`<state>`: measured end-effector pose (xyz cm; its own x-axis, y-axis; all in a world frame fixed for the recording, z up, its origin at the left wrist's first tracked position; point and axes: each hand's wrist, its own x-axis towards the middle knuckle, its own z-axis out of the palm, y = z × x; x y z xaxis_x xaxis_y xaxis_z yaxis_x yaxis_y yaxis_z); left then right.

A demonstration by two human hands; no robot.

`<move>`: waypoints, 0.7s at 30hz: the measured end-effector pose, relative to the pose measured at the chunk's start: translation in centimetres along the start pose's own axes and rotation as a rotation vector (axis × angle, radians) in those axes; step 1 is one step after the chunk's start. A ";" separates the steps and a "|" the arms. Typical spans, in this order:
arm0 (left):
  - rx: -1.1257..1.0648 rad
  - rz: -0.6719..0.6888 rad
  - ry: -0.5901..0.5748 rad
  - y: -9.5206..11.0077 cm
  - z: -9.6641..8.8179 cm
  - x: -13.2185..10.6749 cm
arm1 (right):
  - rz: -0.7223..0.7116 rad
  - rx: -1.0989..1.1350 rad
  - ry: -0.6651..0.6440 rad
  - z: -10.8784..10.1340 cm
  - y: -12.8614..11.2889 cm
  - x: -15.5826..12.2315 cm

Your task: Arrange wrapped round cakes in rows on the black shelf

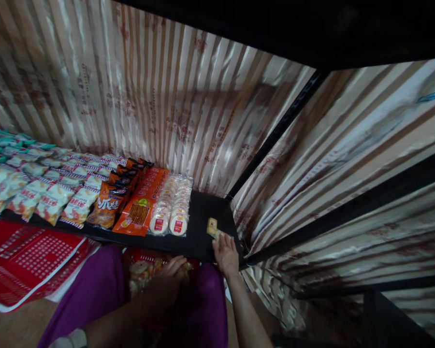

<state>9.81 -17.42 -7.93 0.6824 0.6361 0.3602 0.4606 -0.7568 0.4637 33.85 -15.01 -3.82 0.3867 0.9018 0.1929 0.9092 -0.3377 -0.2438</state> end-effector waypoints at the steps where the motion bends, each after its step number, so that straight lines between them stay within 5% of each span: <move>1: -0.010 0.002 -0.004 0.1 0.1 -0.1 | 0.021 -0.058 -0.045 0.0 0.0 -0.7; 6: -0.057 -0.026 -0.058 0.3 0.0 -0.2 | 0.009 -0.161 -0.138 0.5 -1.8 -3.9; 10: -0.079 -0.084 -0.080 0.6 0.0 -0.2 | -0.019 -0.178 -0.092 0.8 -2.8 -5.2; 21: -0.253 -0.152 0.037 0.8 -1.1 0.5 | -0.181 0.027 -0.035 -0.3 -5.4 -7.6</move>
<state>9.86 -17.54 -6.55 0.5935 0.7476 0.2981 0.3969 -0.5941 0.6997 26.08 -20.10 -3.65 0.2113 0.9561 0.2031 0.9588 -0.1623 -0.2332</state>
